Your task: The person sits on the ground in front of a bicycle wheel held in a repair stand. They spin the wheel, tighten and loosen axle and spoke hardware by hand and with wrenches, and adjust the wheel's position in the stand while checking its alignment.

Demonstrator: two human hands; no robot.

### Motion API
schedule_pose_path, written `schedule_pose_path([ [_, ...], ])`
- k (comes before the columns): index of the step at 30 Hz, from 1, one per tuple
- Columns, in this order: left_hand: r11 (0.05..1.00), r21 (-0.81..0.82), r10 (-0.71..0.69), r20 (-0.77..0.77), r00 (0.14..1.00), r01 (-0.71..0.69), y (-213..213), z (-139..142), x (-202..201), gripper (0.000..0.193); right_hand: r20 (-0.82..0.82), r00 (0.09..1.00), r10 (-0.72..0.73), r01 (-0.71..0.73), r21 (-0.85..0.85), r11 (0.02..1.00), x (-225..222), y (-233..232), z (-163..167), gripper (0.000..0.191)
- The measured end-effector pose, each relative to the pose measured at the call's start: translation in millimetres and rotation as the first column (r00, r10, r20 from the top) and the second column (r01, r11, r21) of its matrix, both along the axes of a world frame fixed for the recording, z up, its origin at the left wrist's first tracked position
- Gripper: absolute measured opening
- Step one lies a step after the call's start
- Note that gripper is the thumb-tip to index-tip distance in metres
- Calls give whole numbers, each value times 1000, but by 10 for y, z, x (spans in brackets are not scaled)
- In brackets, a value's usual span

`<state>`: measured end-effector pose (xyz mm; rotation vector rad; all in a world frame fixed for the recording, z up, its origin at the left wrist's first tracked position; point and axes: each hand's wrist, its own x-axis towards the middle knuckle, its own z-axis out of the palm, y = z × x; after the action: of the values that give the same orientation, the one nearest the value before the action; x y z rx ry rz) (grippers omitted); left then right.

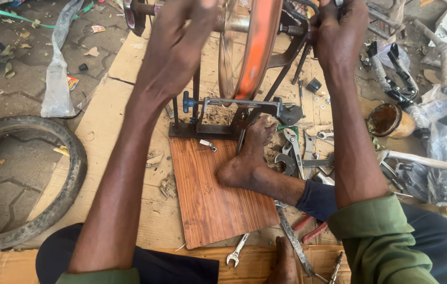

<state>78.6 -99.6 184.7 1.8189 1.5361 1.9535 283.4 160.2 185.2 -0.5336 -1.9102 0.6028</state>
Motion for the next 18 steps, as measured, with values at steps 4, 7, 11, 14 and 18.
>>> schedule_pose_path([
  [4, 999, 44, -3, -116, 993, 9, 113, 163, 114, 57, 8, 1000, 7, -8, 16, 1000, 14, 35, -23, 16],
  [7, 986, -168, 11, -75, 997, -23, 201, 245, 175, 60, 13, 1000, 21, -21, 34, 999, 21, 70, -42, 16],
  [11, 992, 4, -124, -79, 989, 124, 225, 136, 185, 71, 11, 1000, 0, 0, 37, 999, 22, 90, -59, 15],
  [14, 985, -147, -107, -83, 991, 94, 183, -15, 114, 86, 20, 1000, -7, 6, 38, 999, 17, 68, -55, 16],
  [18, 961, -195, -214, -84, 973, 195, 74, -100, 39, 88, -22, 999, 26, -26, 14, 1000, 1, 10, -18, 15],
])
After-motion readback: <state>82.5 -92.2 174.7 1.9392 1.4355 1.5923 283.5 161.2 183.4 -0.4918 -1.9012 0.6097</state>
